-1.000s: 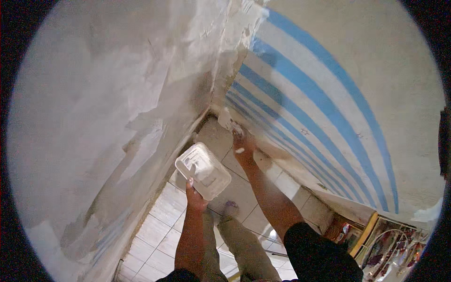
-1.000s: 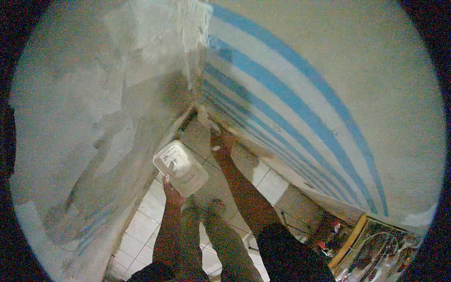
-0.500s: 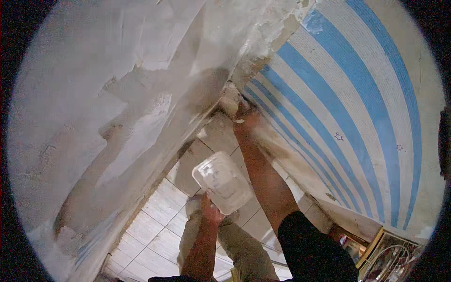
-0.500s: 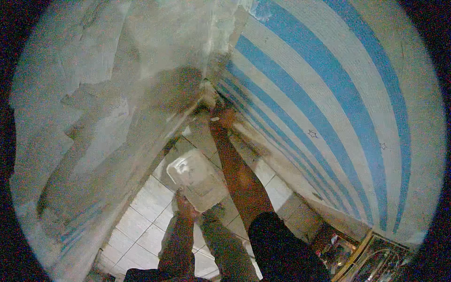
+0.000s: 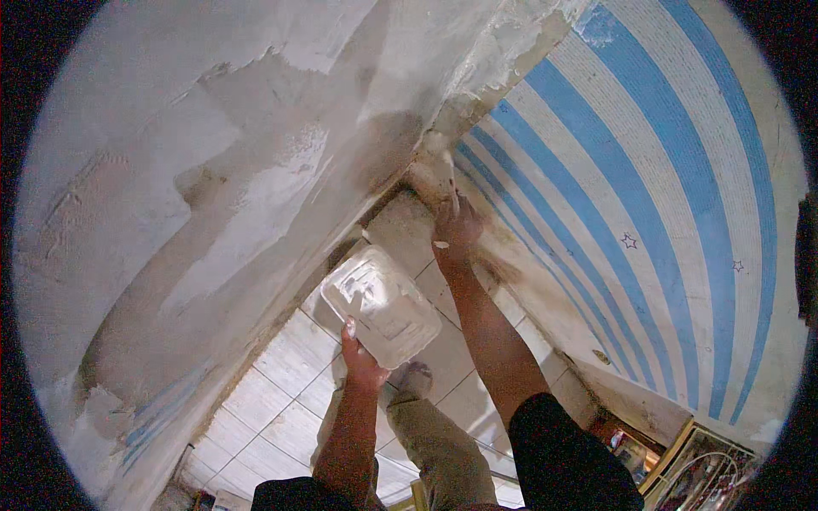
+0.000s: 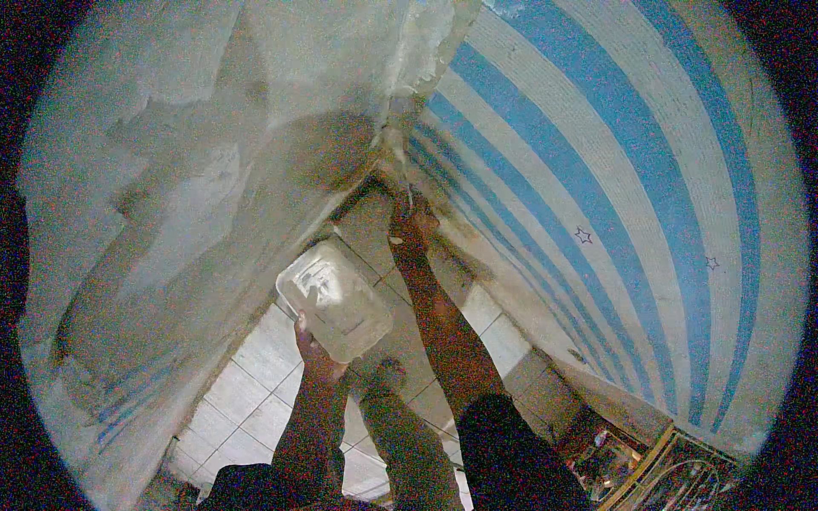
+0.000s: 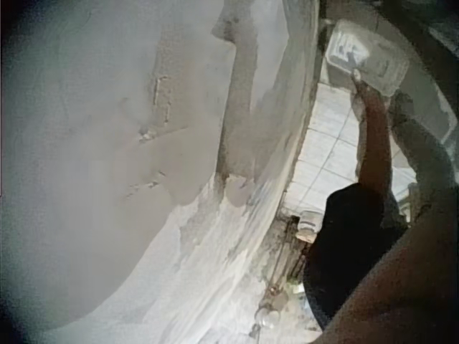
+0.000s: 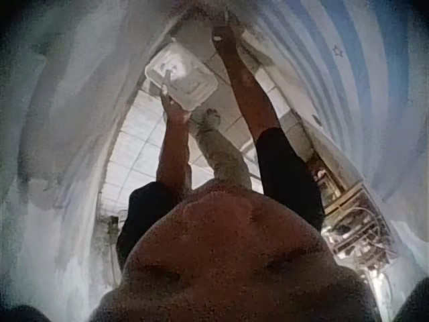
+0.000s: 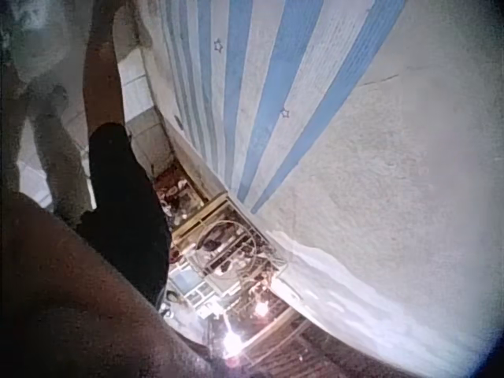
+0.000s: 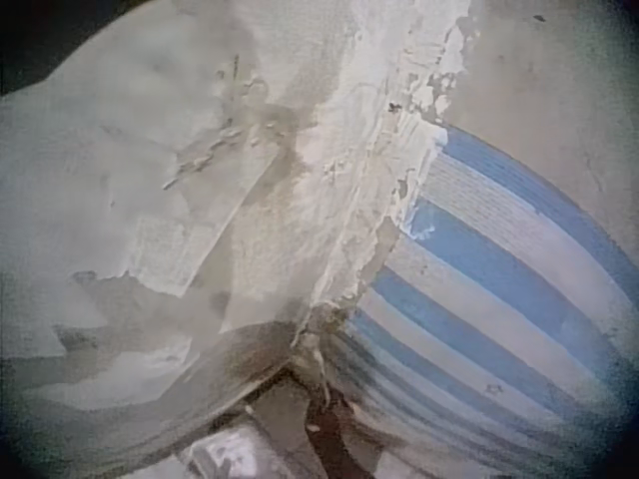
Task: Applying plaster or putty to a wall using a putty knife to repair or smooth the surface.
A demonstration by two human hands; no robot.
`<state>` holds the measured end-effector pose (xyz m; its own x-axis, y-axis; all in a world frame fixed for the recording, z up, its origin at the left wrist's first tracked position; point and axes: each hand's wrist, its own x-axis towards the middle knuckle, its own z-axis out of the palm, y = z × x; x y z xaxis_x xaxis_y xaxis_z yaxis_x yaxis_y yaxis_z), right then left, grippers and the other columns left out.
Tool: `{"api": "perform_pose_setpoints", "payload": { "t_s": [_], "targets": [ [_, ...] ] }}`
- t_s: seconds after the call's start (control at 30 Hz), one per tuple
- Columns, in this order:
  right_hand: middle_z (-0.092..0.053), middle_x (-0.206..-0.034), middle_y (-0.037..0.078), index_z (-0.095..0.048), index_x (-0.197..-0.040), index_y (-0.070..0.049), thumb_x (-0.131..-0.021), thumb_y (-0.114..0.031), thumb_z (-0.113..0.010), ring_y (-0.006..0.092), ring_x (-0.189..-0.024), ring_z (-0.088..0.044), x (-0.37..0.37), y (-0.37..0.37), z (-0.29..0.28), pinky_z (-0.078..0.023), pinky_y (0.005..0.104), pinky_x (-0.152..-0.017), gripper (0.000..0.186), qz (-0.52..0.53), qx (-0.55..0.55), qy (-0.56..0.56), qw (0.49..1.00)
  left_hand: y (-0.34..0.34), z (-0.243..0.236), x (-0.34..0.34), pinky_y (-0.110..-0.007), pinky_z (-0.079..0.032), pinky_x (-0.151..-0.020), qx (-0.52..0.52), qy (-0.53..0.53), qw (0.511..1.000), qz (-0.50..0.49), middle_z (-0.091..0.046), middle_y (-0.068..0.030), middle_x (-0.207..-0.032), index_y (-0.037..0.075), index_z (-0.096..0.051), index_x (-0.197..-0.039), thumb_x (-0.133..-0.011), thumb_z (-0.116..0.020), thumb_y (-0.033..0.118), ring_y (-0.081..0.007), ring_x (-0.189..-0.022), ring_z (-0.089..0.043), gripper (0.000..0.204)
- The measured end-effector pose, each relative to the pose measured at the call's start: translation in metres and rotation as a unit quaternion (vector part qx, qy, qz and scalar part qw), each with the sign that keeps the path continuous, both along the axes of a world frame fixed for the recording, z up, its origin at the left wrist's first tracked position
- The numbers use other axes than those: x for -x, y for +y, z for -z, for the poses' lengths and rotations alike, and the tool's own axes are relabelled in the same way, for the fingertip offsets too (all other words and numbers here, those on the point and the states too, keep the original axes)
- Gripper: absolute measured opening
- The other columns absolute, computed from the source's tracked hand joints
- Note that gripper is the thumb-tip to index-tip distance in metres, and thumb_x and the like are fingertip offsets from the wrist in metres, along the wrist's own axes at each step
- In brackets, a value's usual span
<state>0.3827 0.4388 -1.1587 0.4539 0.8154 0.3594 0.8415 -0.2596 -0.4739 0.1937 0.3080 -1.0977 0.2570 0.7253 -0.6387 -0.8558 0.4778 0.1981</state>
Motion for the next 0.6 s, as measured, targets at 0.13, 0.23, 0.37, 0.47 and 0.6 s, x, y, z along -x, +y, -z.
{"api": "perform_pose_setpoints", "payload": {
  "t_s": [0.13, 0.23, 0.37, 0.47, 0.6],
  "targets": [
    [-0.063, -0.092, 0.021, -0.059, -0.108, -0.002, -0.084, -0.022, -0.059, 0.0362, -0.085, -0.061, -0.002, 0.007, 0.018, -0.047, 0.0441, -0.075, 0.031, 0.006, 0.060, 0.085, 0.995, 0.013, -0.004, -0.005, -0.056, -0.042, -0.093, 0.014, 0.010, 0.999, -0.028, -0.047, -0.0114, -0.129, 0.012, -0.035, -0.135, -0.088, -0.042, 0.053, -0.0340, -0.115, -0.049, 0.063],
    [-0.063, -0.092, 0.021, -0.058, -0.108, -0.001, -0.084, -0.023, -0.060, 0.0371, -0.085, -0.061, 0.025, 0.026, -0.012, -0.048, 0.0445, -0.075, 0.032, -0.011, 0.058, 0.091, 0.994, 0.015, -0.002, 0.009, -0.056, -0.043, -0.093, -0.007, -0.008, 1.000, -0.027, -0.045, -0.0107, -0.130, 0.013, -0.036, -0.135, -0.089, -0.041, 0.052, -0.0335, -0.116, -0.048, 0.060],
    [-0.062, -0.091, 0.021, -0.058, -0.105, 0.000, -0.084, -0.023, -0.060, 0.0391, -0.082, -0.060, 0.010, 0.053, 0.015, -0.049, 0.0442, -0.071, 0.032, 0.006, -0.091, -0.040, 0.995, 0.020, -0.007, -0.009, -0.055, -0.040, -0.095, 0.038, 0.035, 0.999, 0.011, -0.041, -0.0124, -0.132, 0.015, -0.031, -0.138, -0.085, -0.043, 0.056, -0.0364, -0.117, -0.046, 0.068],
    [-0.062, -0.093, 0.022, -0.058, -0.105, 0.001, -0.083, -0.022, -0.060, 0.0401, -0.081, -0.061, 0.010, 0.063, 0.010, -0.049, 0.0438, -0.072, 0.032, -0.059, -0.048, 0.082, 0.994, 0.018, -0.003, 0.002, -0.054, -0.042, -0.094, 0.033, 0.038, 0.998, 0.027, -0.042, -0.0124, -0.131, 0.014, -0.031, -0.137, -0.085, -0.043, 0.055, -0.0365, -0.115, -0.047, 0.068],
    [-0.062, -0.087, 0.022, -0.057, -0.103, 0.003, -0.081, -0.020, -0.061, 0.0408, -0.080, -0.060, -0.002, 0.071, 0.017, -0.048, 0.0439, -0.073, 0.032, 0.006, -0.091, 0.051, 0.994, 0.018, -0.010, 0.001, -0.054, -0.042, -0.093, 0.017, 0.024, 0.999, 0.020, -0.045, -0.0121, -0.128, 0.012, -0.034, -0.136, -0.085, -0.047, 0.053, -0.0344, -0.114, -0.048, 0.066]
  ]
}}
